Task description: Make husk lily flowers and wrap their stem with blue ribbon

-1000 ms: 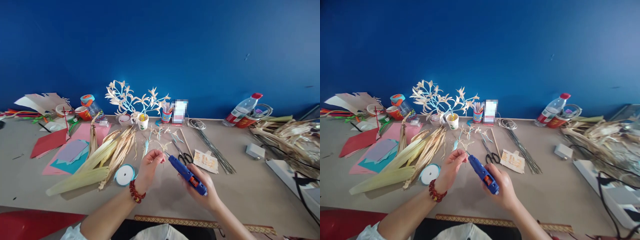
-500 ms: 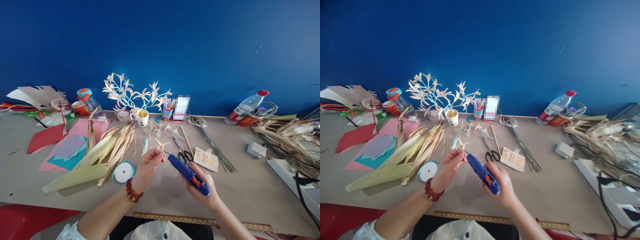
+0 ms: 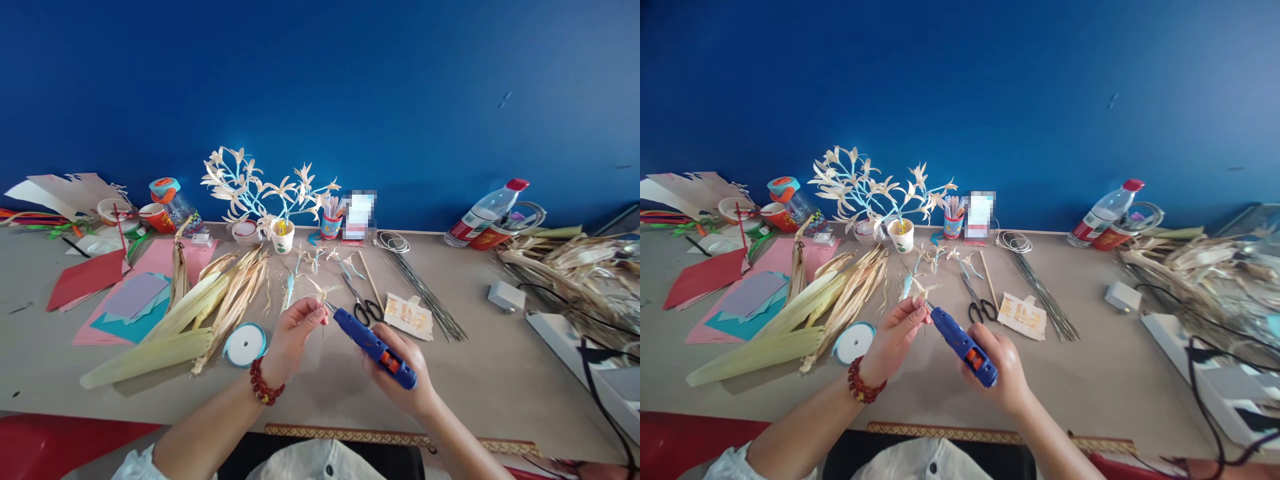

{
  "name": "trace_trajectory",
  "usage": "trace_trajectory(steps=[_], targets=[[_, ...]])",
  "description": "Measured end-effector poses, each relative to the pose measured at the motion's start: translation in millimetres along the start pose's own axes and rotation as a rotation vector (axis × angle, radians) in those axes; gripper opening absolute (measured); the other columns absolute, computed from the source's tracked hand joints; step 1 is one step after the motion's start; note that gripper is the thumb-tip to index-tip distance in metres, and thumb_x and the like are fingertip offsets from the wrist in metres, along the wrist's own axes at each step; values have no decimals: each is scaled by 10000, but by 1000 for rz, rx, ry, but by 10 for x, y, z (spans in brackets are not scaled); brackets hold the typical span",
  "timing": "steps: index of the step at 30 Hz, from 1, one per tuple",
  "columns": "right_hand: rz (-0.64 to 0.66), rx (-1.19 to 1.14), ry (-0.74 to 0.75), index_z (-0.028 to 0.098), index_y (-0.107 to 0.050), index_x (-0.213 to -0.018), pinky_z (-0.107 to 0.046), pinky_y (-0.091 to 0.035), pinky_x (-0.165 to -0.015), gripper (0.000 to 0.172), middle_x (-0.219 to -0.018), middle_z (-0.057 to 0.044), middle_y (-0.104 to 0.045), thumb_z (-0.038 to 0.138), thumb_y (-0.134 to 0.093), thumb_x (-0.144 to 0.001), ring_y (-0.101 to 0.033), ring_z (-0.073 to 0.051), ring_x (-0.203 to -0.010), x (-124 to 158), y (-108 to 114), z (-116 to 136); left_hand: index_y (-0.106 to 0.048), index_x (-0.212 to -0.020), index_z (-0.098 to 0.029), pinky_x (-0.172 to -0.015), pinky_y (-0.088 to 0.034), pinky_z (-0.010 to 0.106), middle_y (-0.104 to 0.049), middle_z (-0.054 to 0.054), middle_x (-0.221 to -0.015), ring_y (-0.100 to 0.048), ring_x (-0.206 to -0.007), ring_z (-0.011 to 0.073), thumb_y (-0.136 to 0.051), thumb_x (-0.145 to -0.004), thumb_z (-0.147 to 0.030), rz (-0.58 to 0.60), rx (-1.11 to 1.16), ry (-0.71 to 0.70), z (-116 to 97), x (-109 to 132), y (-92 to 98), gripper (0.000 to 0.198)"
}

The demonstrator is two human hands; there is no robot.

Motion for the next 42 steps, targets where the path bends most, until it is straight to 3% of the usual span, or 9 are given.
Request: trace_trajectory(steps=[42], targets=[[61,69,39,219,-492,-787,-259,-356,-520,72,-636,4,-544,284,-481,-814,-495,-153,-531,-4,-7,25,-646,-798,-188,-840,-403,281,-595,-6,-735,-535,-760,128,-689,-838,-292,21,93,-6,17,9,5,120]])
Point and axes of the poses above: each hand's wrist, its own x-axis away from the middle knuckle, its own y-axis out of the back of the hand, z = x × y, the point moved 6 cm from there along -x, towards the middle knuckle
